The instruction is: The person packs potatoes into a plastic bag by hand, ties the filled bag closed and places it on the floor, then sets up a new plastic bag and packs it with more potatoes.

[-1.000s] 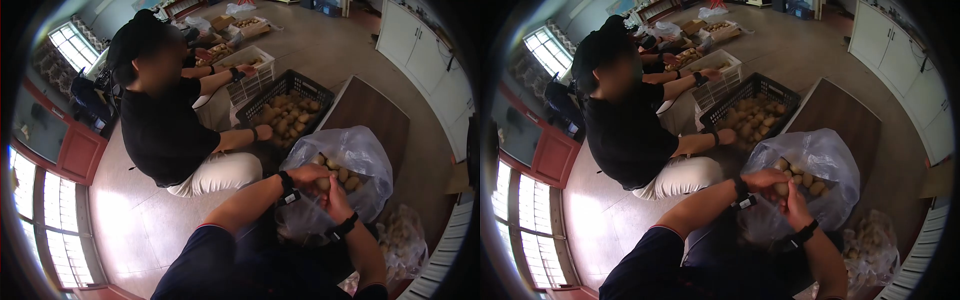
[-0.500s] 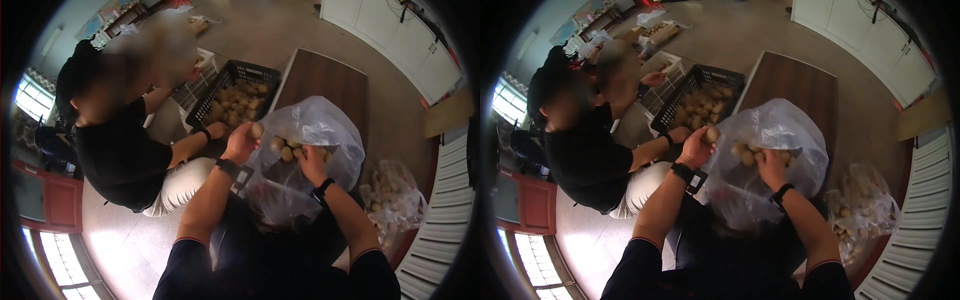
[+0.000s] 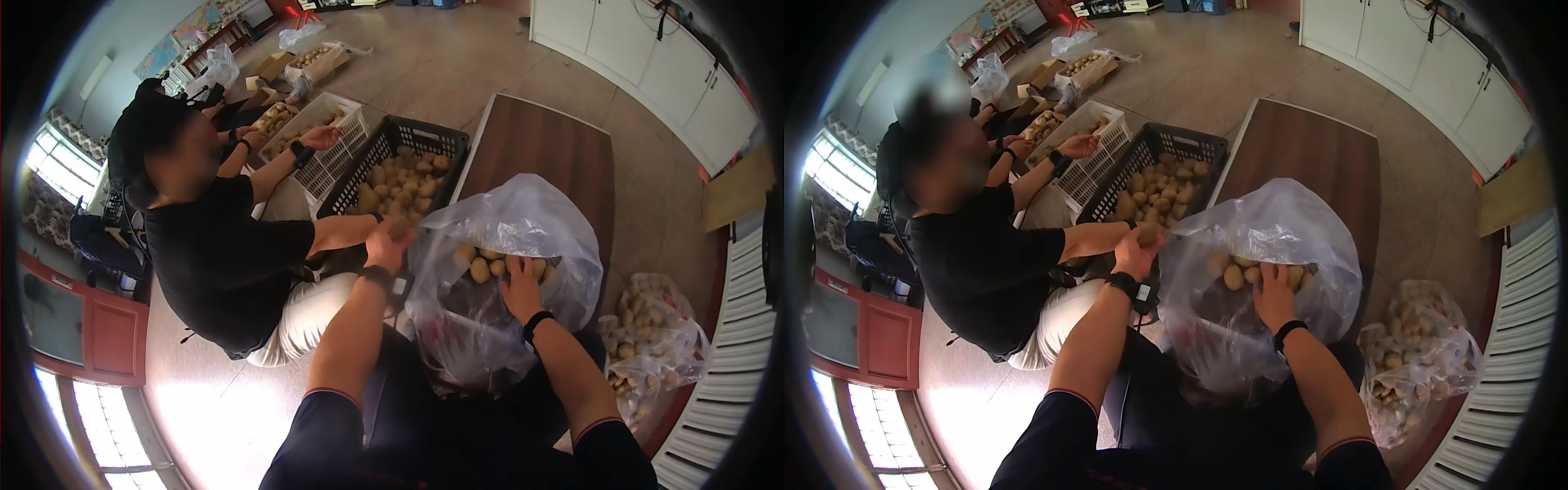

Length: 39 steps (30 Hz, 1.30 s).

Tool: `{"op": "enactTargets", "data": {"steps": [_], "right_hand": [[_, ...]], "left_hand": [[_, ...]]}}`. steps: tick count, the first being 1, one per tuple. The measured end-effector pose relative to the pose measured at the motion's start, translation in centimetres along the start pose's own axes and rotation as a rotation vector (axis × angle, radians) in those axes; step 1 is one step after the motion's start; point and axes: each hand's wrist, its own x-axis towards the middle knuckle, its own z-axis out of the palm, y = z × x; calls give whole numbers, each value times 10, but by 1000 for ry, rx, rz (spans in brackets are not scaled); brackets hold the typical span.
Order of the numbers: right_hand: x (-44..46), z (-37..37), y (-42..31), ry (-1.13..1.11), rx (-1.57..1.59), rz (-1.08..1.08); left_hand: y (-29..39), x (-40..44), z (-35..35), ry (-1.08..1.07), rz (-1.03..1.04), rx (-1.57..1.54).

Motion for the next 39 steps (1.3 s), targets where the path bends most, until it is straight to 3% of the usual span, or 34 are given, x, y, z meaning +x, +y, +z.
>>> {"op": "enactTargets", "data": {"steps": [3, 4, 6, 10, 17, 19, 22, 23, 25, 26, 30, 34, 37, 39], "right_hand": [[0, 0, 1, 16, 11, 5], [-1, 0, 1, 23, 11, 4], [-2, 0, -1, 46, -3, -5], [1, 5, 3, 86, 7, -49], [-3, 7, 5, -48, -80, 24], [-4, 7, 4, -87, -111, 46], [-4, 11, 7, -67, -62, 53], [-4, 12, 8, -32, -29, 43], [-3, 18, 11, 5, 3, 32], [-2, 22, 12, 47, 77, 24], [4, 18, 9, 70, 343, 49], [7, 17, 6, 71, 488, 97], [8, 20, 10, 23, 555, 151], [13, 29, 18, -122, 715, 154]], "left_hand": [[-7, 13, -17, -44, 51, -4], [-10, 15, -23, -77, 354, 479], [-9, 19, -29, -109, 688, 958], [-9, 20, -29, -3, 661, 1000], [-22, 52, -47, -78, 701, 852], [-11, 31, -33, -261, 272, 203], [-5, 13, -19, -192, 205, -18], [-3, 7, -10, -193, 205, -18], [4, -9, 15, 85, 187, 206], [4, -18, 23, 85, 188, 206], [-5, -34, 41, -18, 225, 374], [-18, -62, 61, -220, 99, 520], [-34, -72, 68, -384, -6, 727], [-41, -76, 70, -435, -59, 803]]}}
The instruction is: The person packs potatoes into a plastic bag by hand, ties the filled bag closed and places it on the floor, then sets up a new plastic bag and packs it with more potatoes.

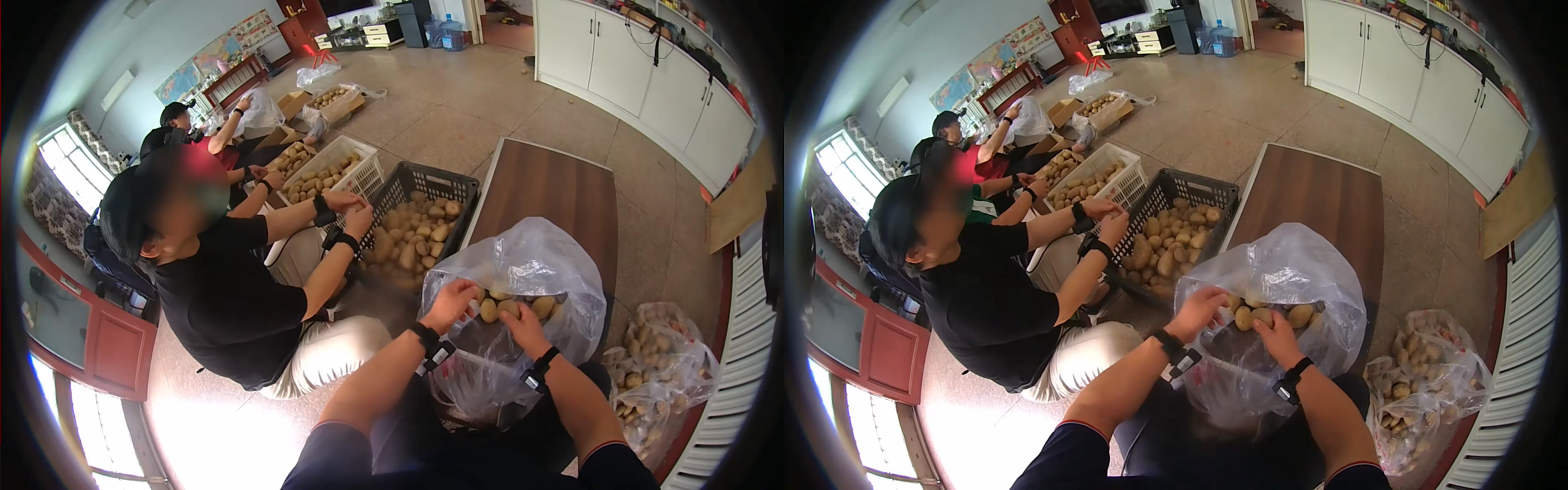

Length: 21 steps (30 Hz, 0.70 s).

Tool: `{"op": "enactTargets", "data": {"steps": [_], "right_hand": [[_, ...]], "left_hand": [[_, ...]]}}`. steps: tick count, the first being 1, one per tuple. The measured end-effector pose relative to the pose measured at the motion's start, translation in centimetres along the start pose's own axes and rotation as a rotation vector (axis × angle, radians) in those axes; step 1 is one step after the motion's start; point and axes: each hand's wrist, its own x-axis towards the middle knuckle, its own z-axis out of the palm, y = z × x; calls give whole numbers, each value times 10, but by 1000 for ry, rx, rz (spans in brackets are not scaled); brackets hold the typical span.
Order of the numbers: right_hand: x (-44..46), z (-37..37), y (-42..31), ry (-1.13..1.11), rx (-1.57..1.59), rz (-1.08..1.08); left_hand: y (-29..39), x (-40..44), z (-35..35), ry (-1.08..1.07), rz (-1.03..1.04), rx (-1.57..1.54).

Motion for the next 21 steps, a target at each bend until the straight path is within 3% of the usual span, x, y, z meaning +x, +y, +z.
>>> {"op": "enactTargets", "data": {"steps": [1, 3, 6, 9, 16, 21], "right_hand": [[-7, -1, -16, 0, 1, 0], [-21, -2, -46, -214, 320, 95], [-26, 3, -47, -302, 348, 14], [-28, -1, -49, -368, 182, -54], [-32, 0, -58, -304, 178, -37], [-23, -1, -35, -207, 281, -33]], "left_hand": [[-2, 0, 4, -35, -23, 31], [-4, -3, 11, -106, -66, 96], [-7, -7, 20, -140, -121, 170], [-17, -4, 22, -309, -245, -6], [-13, -5, 20, -427, -275, -18], [-3, -5, 11, -240, -113, -105]]}}
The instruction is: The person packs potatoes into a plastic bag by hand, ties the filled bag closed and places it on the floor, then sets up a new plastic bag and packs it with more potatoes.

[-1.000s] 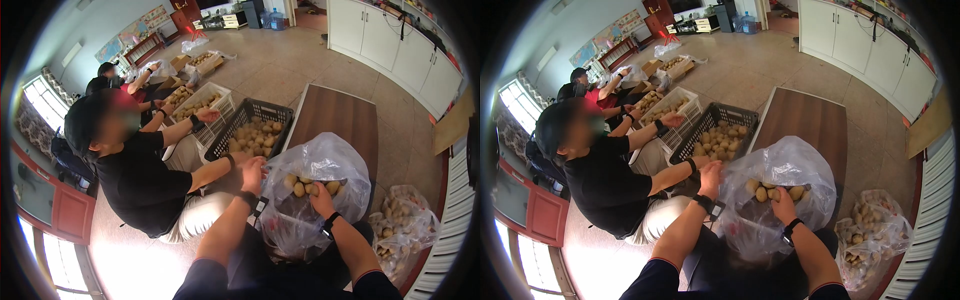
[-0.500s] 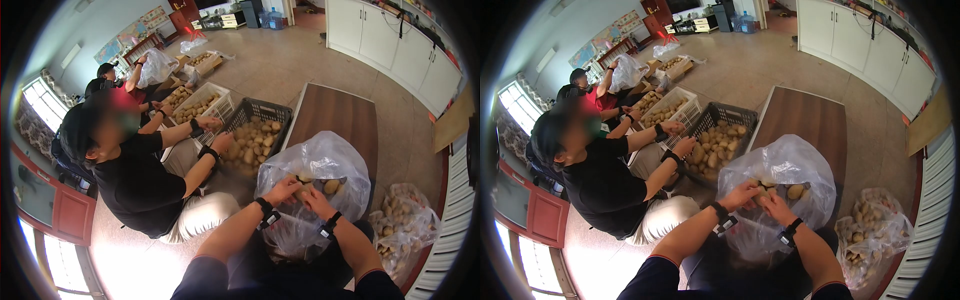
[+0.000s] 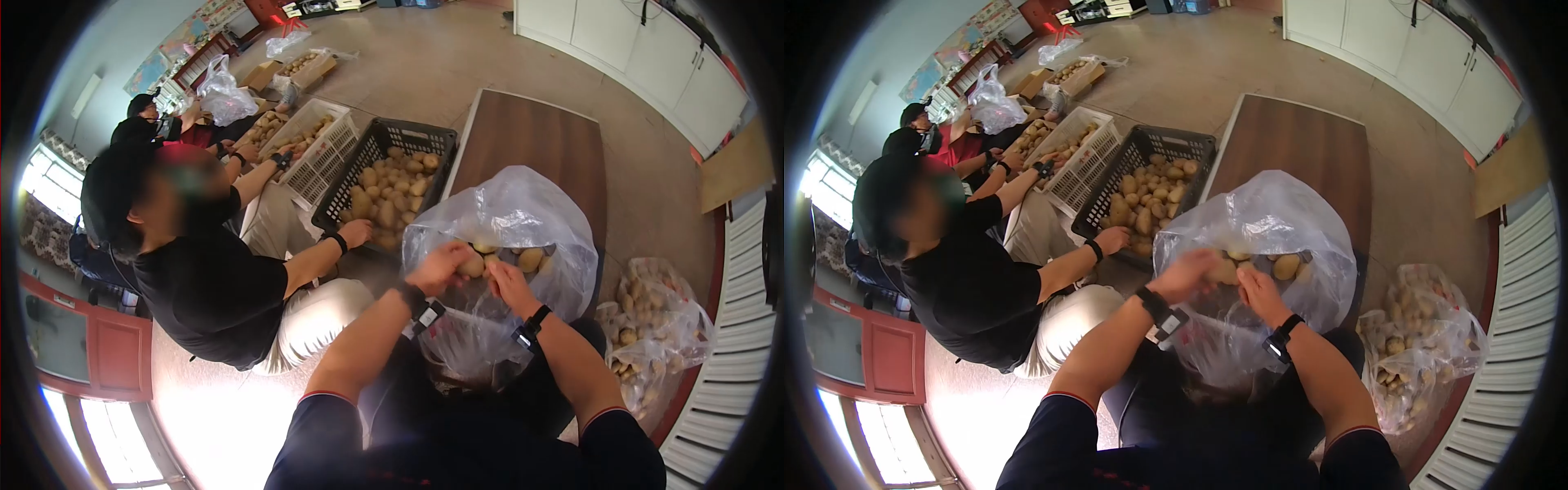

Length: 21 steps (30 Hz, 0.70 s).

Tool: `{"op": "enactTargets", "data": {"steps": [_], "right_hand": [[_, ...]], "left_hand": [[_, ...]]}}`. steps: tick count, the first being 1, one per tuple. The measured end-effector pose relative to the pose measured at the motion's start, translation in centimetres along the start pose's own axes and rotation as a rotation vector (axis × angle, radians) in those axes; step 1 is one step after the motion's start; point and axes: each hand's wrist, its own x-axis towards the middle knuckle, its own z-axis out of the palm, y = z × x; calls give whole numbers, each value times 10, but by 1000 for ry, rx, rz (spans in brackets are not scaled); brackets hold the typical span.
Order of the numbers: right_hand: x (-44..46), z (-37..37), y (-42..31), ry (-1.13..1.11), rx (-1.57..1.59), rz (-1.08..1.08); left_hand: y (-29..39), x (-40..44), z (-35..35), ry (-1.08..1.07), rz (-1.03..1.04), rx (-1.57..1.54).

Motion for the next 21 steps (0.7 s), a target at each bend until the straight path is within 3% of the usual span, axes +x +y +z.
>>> {"op": "enactTargets", "data": {"steps": [7, 10, 11, 13, 15, 18, 21], "right_hand": [[11, -17, 22, 239, -151, 23], [17, -23, 39, 393, -274, -109], [16, -24, 38, 440, -396, -120], [17, -27, 36, 482, -518, -131], [17, -32, 36, 610, -728, -147], [18, -47, 36, 633, -933, -116], [26, -54, 51, 688, -902, 14]], "left_hand": [[25, -4, -41, 166, 221, -446], [21, 2, -72, 275, 284, -590], [18, 3, -81, 271, 277, -590], [13, 5, -97, 512, 304, -636], [3, 9, -118, 545, 279, -658], [-14, 21, -137, 601, 246, -686], [-18, 21, -143, 647, 234, -678]]}}
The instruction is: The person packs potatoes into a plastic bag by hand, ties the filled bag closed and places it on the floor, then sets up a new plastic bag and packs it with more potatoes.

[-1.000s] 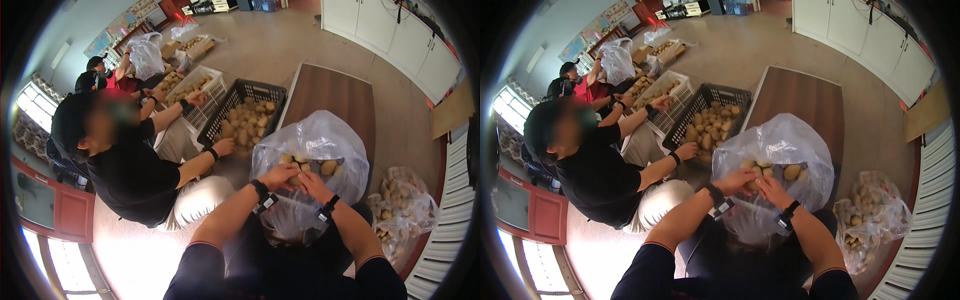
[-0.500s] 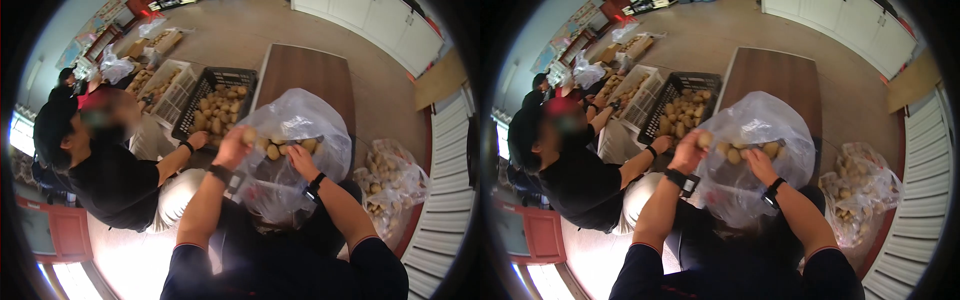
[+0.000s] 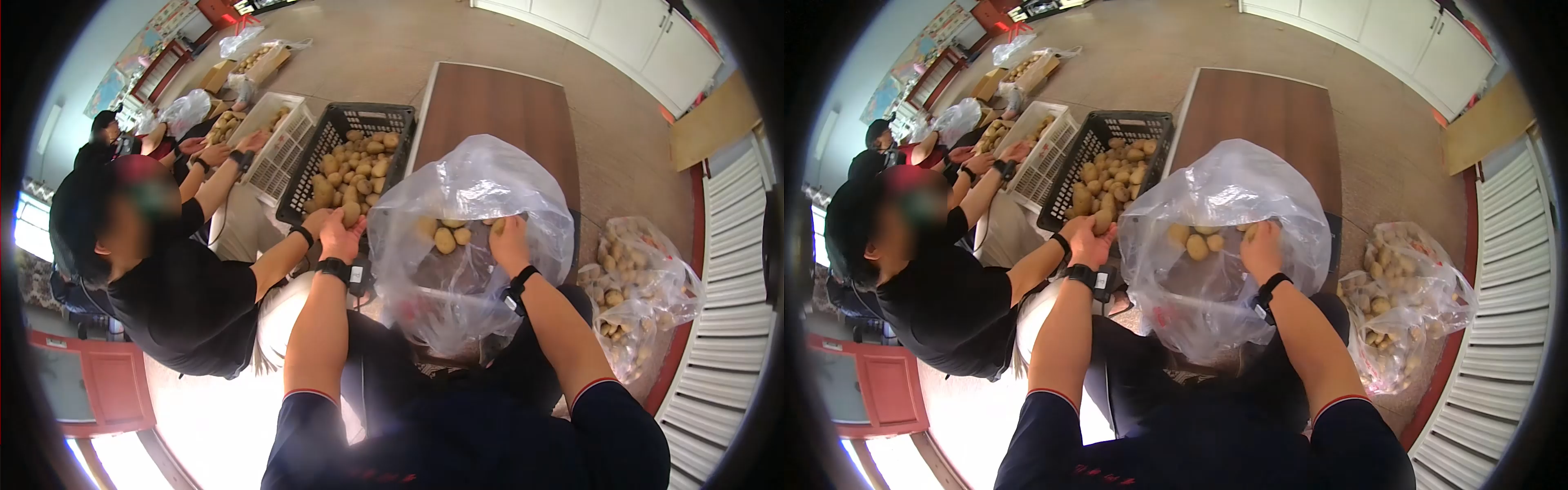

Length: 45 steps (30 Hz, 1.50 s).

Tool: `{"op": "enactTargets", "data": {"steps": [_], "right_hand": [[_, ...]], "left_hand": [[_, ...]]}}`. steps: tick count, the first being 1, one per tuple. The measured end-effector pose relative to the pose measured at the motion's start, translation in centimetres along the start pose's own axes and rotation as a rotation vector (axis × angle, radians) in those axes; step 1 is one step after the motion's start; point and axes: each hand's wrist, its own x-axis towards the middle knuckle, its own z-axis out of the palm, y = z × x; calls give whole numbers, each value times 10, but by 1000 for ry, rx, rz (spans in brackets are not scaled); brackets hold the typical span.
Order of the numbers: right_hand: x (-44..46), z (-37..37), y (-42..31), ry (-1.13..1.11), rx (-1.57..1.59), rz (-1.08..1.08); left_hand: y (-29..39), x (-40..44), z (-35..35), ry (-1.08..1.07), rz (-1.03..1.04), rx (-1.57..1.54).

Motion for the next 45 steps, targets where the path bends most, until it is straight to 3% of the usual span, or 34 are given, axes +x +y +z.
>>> {"op": "enactTargets", "data": {"steps": [5, 16, 18, 19, 21, 25, 33, 35, 39, 41, 45], "right_hand": [[-8, -20, -20, -138, -73, 66], [-19, -26, -28, -146, -206, -107], [-20, -24, -26, -153, -216, -108], [-20, -24, -26, -162, -227, -109], [-19, -25, -27, -182, -227, -98], [-22, -29, -32, -259, -235, -122], [-24, -17, -25, -257, -123, -101], [-23, -13, -24, -271, 70, -61], [-23, -10, -31, -273, 171, -52], [-19, -7, -34, -454, 595, 47], [-27, -31, -62, -564, 836, 55]], "left_hand": [[-3, 5, -7, 5, -2, -9], [-9, 19, -25, 19, 70, 30], [-15, 34, -40, -104, 165, 198], [-10, 25, -31, -146, 199, 253], [-2, 2, -6, 48, 117, 60], [0, -18, 17, 63, 92, 63], [-14, -63, 56, -154, 37, 318], [-21, -70, 61, -181, 25, 360], [-28, -91, 72, -368, -67, 528], [-36, -93, 75, -458, -160, 685], [-50, -100, 82, -469, -185, 833]]}}
